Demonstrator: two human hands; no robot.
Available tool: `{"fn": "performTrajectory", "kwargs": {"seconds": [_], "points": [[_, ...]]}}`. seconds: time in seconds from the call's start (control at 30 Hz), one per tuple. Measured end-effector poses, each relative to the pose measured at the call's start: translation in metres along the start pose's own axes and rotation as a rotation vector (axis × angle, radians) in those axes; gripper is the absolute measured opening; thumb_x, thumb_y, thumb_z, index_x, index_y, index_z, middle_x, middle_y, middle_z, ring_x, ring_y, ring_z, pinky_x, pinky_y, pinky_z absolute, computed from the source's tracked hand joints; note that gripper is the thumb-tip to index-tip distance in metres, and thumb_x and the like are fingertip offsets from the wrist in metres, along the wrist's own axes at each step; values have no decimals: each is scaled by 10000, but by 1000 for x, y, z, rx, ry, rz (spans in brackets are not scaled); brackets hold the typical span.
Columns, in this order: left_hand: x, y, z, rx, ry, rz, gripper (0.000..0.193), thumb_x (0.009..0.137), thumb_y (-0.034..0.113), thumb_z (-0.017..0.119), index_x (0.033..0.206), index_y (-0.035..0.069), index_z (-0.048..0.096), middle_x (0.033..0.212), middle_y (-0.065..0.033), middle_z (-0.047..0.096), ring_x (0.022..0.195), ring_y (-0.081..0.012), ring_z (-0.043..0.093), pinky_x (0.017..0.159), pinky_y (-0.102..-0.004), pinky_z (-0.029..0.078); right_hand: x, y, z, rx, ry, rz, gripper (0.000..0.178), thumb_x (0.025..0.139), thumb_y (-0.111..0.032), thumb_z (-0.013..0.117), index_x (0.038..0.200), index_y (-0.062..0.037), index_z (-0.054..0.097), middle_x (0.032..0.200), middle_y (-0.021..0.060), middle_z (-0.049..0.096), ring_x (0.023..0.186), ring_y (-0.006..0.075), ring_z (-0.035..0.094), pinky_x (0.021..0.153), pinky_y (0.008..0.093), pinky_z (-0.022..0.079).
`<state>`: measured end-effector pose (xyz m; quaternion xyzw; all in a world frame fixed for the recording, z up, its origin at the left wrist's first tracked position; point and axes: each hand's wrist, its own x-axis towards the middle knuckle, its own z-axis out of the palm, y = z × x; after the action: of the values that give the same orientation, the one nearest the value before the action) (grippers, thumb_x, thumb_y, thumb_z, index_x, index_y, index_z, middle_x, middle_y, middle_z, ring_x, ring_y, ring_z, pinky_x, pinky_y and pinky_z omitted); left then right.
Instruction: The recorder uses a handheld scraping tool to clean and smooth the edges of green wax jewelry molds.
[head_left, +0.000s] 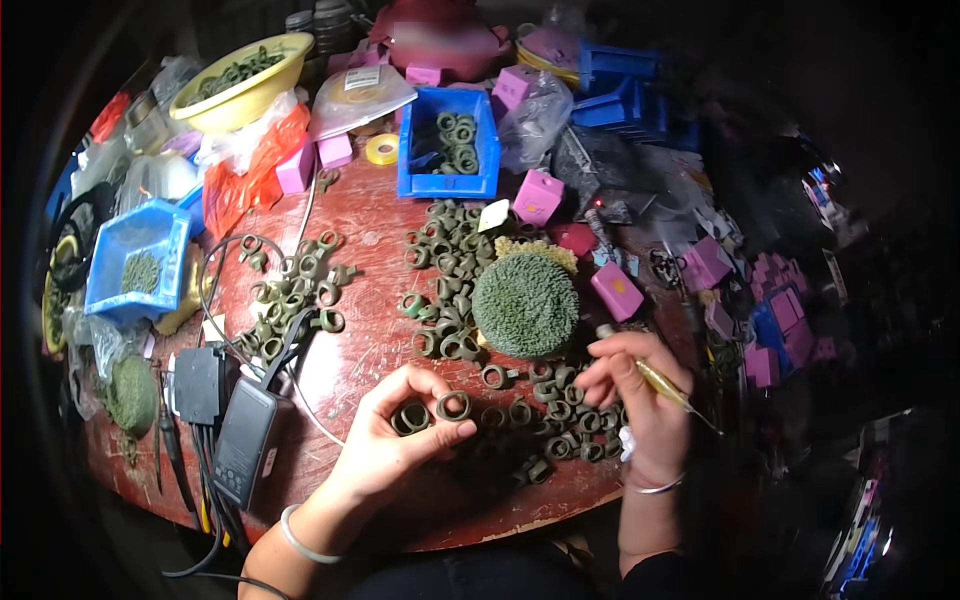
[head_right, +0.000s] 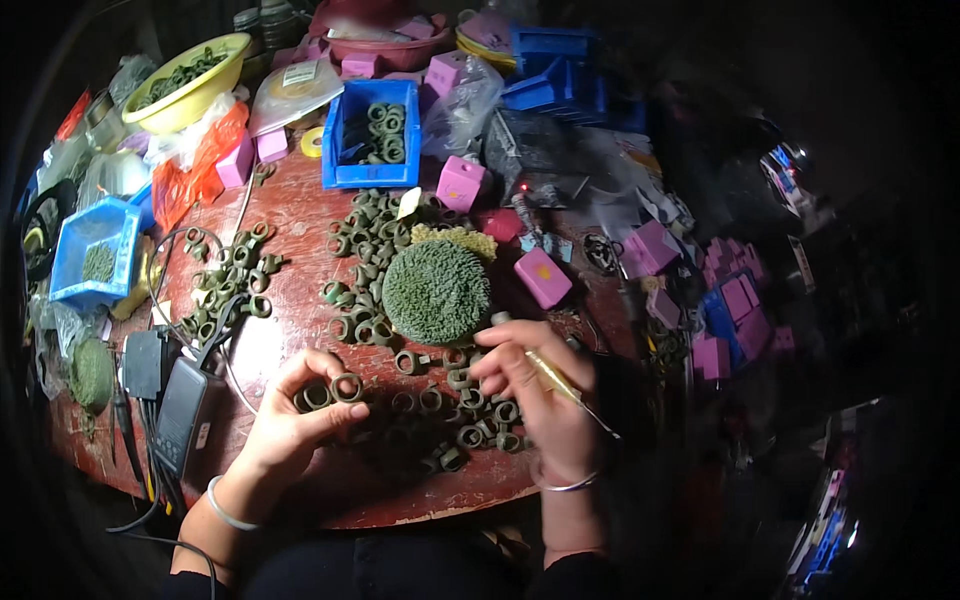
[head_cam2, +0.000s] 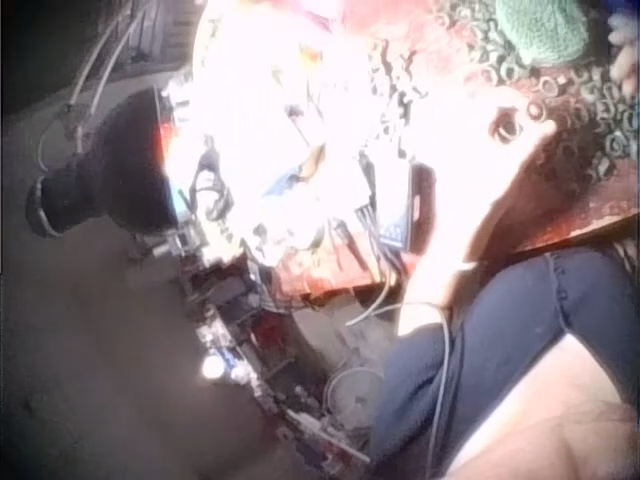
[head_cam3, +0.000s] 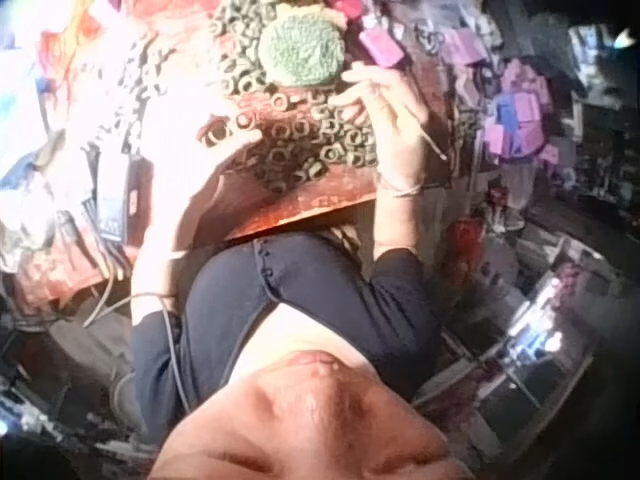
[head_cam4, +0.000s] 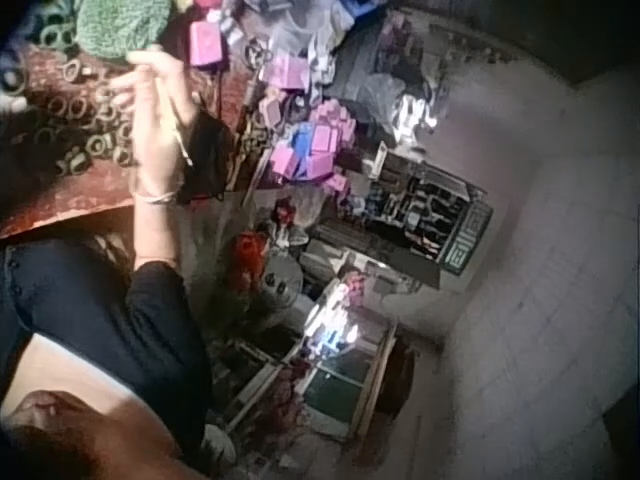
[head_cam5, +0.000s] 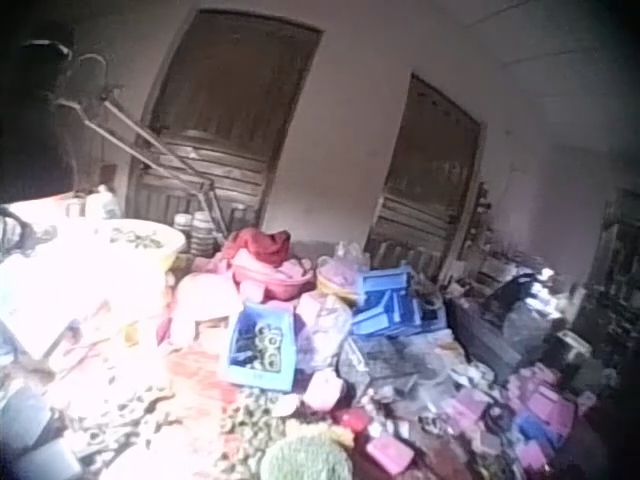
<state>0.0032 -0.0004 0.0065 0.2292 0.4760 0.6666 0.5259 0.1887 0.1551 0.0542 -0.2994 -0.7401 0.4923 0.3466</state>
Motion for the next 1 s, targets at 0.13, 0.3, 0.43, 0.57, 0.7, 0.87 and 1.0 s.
{"fn": "performTrajectory", "kwargs": {"seconds": [0.13,0.3,0.43,0.57,0.7,0.87,1.0], "points": [[-3,-1,-2,-210,-89,-89,253,784,-30,754,912,86,569,870,26,591,711,-54,562,603,-205,481,24,40,-75,-715,307,-1,100,904,-114,639,949,-25,651,816,83,672,740,130,610,688,274,480],[0,8,8,-172,-105,-134,201,816,45,750,936,80,592,865,39,589,703,-47,560,616,-211,475,26,133,-197,-1058,252,-23,232,808,-167,747,927,-26,607,784,168,627,691,339,610,651,376,490],[2,3,7,-146,-129,-135,178,852,107,730,991,68,626,849,29,607,690,-48,554,617,-214,465,23,135,-191,-1080,321,-179,182,887,-154,669,967,-10,593,827,172,626,738,311,597,699,348,479],[0,-2,0,-68,-96,-94,201,854,115,729,1021,59,634,867,18,619,683,-49,555,619,-213,464,0,71,-92,-720,386,-185,186,892,-84,651,1053,3,614,881,166,638,810,267,636,743,342,487],[3,-5,0,-12,-90,-81,206,849,111,732,1020,57,631,893,17,619,707,-50,559,632,-213,471,-27,14,-21,-797,130,-344,289,758,-57,770,1011,-4,641,812,147,603,710,312,613,625,370,491],[4,-6,2,0,-93,-50,213,846,107,734,1030,58,638,930,19,590,791,-45,545,648,-212,474,-24,26,1,-846,221,-299,265,750,-64,778,972,-15,642,790,142,587,679,337,594,579,369,479],[4,-8,-1,96,-91,12,213,842,36,722,1028,73,626,913,43,600,735,-30,545,619,-189,452,-32,34,2,-732,309,-397,267,780,-139,782,964,-5,642,803,132,626,683,293,616,598,367,486]]}}
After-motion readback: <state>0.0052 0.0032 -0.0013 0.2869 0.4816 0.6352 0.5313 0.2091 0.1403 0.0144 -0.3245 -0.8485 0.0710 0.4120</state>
